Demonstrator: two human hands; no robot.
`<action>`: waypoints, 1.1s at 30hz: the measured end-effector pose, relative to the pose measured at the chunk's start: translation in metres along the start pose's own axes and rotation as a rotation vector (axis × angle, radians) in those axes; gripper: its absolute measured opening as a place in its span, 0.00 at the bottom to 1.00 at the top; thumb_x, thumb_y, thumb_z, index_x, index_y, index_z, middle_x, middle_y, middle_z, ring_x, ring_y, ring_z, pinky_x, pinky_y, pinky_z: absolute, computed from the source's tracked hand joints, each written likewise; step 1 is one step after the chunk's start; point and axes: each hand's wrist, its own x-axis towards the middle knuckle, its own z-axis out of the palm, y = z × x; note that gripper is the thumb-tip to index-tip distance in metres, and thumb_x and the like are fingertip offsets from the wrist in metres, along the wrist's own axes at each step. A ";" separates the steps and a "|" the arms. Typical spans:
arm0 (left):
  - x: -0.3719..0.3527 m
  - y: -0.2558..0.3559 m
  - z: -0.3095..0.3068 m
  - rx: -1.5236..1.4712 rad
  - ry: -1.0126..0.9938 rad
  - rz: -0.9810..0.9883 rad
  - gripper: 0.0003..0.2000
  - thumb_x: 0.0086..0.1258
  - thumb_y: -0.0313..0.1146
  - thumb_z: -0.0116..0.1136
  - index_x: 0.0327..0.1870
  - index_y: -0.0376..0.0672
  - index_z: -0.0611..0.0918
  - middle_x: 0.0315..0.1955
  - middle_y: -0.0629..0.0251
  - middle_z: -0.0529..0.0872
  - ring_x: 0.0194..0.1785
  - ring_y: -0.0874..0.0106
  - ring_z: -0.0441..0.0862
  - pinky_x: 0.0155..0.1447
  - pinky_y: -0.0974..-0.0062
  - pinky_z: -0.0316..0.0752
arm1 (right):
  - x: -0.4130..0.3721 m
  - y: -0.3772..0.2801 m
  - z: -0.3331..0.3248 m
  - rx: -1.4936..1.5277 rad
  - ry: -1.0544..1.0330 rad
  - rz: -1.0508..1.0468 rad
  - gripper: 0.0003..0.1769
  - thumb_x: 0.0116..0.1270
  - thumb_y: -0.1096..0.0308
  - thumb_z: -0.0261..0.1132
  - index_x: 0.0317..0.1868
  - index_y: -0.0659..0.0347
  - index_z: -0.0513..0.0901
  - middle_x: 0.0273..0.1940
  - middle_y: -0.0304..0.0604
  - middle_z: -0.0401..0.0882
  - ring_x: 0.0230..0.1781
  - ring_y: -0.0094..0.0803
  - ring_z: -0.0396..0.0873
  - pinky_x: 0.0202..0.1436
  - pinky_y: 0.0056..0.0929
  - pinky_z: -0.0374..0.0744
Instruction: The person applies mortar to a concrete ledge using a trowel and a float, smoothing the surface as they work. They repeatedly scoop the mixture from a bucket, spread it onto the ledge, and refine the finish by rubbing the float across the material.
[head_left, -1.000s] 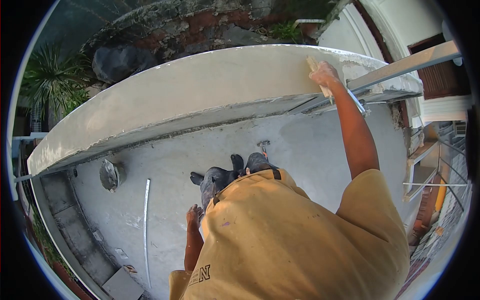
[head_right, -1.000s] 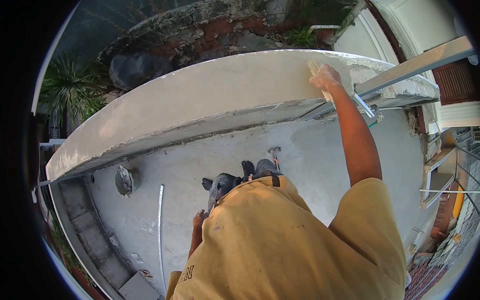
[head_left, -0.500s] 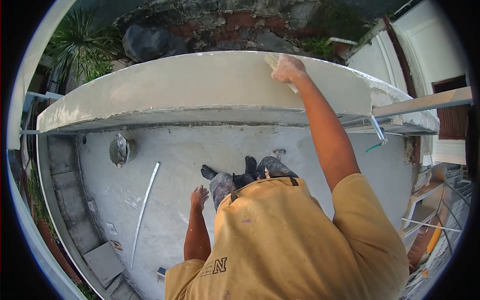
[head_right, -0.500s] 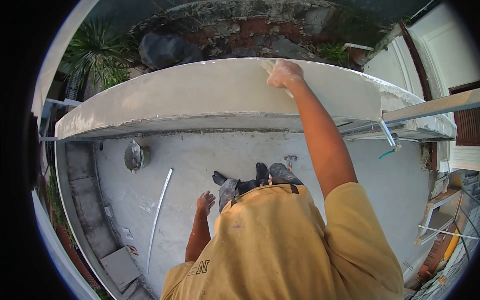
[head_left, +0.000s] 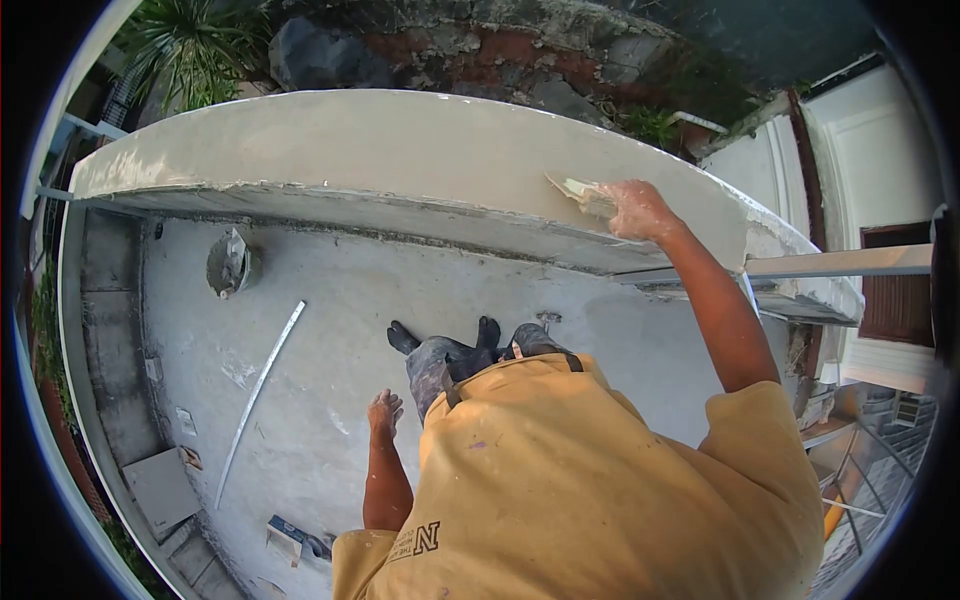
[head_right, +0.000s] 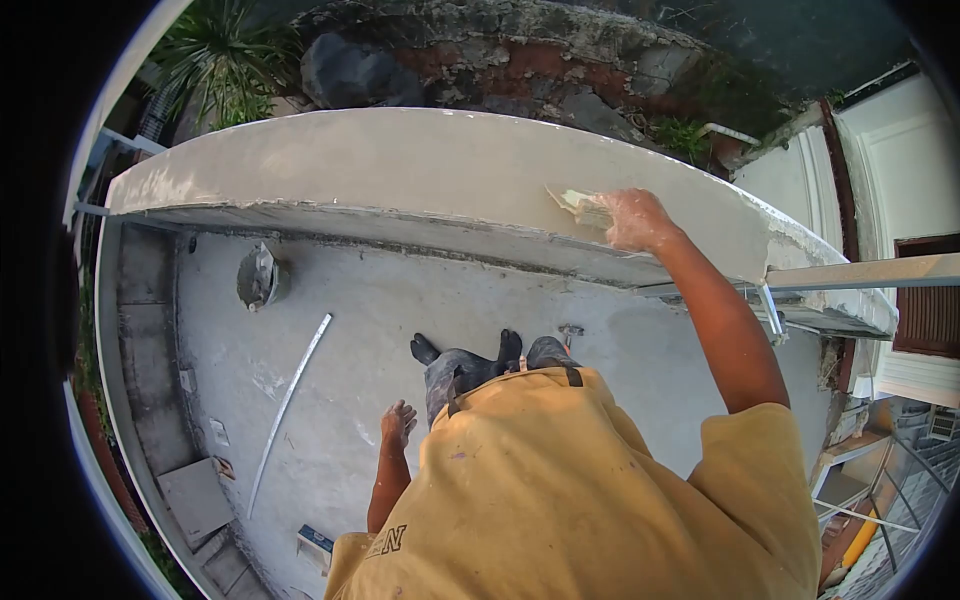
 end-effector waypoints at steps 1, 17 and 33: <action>0.000 -0.006 -0.009 0.021 0.020 -0.025 0.22 0.71 0.42 0.56 0.61 0.40 0.72 0.48 0.57 0.82 0.47 0.64 0.82 0.46 0.67 0.77 | -0.010 0.015 -0.010 0.004 -0.017 -0.018 0.28 0.47 0.68 0.66 0.53 0.64 0.80 0.45 0.57 0.83 0.49 0.52 0.81 0.57 0.44 0.76; -0.001 0.053 0.021 0.044 -0.051 0.107 0.22 0.72 0.43 0.55 0.60 0.38 0.74 0.47 0.57 0.83 0.48 0.65 0.82 0.49 0.66 0.76 | 0.123 -0.089 -0.070 0.030 0.056 -0.015 0.21 0.47 0.68 0.66 0.45 0.62 0.82 0.42 0.58 0.84 0.47 0.50 0.83 0.52 0.44 0.79; 0.025 0.027 -0.064 0.031 0.012 -0.114 0.19 0.73 0.41 0.54 0.59 0.39 0.74 0.44 0.60 0.84 0.44 0.67 0.83 0.46 0.67 0.77 | 0.128 -0.149 -0.024 -0.115 0.035 -0.121 0.21 0.48 0.69 0.65 0.46 0.62 0.83 0.38 0.60 0.83 0.42 0.52 0.83 0.48 0.41 0.80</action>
